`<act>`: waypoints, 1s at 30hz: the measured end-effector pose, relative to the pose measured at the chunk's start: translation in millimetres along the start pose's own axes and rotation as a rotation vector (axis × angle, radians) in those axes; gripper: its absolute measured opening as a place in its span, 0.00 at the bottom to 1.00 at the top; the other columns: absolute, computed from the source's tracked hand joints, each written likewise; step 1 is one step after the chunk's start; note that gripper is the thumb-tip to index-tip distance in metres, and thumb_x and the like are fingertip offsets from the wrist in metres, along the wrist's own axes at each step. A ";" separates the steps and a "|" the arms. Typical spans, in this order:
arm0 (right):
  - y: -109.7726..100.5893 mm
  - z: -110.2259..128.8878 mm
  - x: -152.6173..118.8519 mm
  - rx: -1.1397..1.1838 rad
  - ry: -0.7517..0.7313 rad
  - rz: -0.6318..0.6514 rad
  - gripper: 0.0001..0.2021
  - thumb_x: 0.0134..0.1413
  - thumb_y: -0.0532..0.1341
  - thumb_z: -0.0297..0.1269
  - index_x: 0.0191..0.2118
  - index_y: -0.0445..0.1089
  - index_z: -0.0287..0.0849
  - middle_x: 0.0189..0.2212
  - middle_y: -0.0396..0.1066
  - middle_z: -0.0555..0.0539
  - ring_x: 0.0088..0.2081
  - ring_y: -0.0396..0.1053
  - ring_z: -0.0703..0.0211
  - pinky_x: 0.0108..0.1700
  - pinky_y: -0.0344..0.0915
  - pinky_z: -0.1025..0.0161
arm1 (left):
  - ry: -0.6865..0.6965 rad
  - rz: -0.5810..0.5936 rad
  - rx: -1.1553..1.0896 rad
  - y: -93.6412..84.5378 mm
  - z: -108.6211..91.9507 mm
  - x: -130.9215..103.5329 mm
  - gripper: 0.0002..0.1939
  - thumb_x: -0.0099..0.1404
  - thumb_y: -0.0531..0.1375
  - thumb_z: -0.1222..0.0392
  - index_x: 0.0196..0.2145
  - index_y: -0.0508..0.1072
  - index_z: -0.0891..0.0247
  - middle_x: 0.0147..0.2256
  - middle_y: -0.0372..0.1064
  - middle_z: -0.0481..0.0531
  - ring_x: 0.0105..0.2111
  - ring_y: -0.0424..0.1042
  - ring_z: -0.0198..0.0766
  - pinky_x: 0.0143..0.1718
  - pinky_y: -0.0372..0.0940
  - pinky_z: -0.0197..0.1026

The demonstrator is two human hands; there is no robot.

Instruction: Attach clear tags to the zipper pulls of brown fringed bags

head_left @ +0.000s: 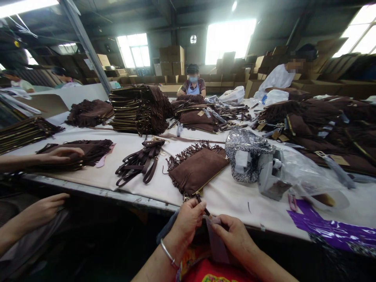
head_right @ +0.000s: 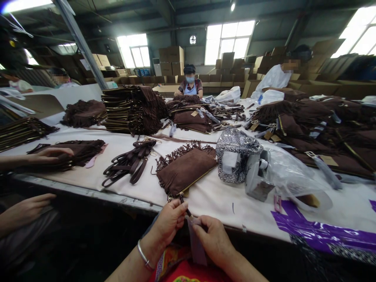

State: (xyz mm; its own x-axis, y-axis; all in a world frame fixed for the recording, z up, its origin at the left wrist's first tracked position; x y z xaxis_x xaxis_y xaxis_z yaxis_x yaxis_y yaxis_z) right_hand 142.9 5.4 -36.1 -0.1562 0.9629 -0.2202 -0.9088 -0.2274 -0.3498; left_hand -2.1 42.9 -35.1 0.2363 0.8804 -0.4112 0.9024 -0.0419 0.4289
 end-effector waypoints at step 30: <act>-1.7 10.3 4.8 -0.031 0.038 -0.030 0.13 0.54 0.59 0.42 0.26 0.72 0.39 0.22 0.72 0.50 0.27 0.66 0.59 0.29 0.58 0.66 | 0.008 -0.007 0.035 1.4 -2.1 -0.5 0.19 0.52 0.67 0.49 0.28 0.62 0.62 0.18 0.52 0.38 0.16 0.46 0.23 0.17 0.39 0.31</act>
State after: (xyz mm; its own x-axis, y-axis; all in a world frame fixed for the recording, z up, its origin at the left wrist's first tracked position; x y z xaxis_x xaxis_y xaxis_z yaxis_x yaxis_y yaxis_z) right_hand 139.7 11.9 -27.1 -0.1142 0.9632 -0.2432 -0.9001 -0.2039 -0.3850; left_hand -1.8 43.4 -32.6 0.2273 0.8844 -0.4076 0.9162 -0.0524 0.3973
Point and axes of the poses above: each hand's wrist, its own x-axis towards the middle knuckle, its own y-axis out of the palm, z = x × y, the point moved 4 cm from there along x, towards the middle knuckle
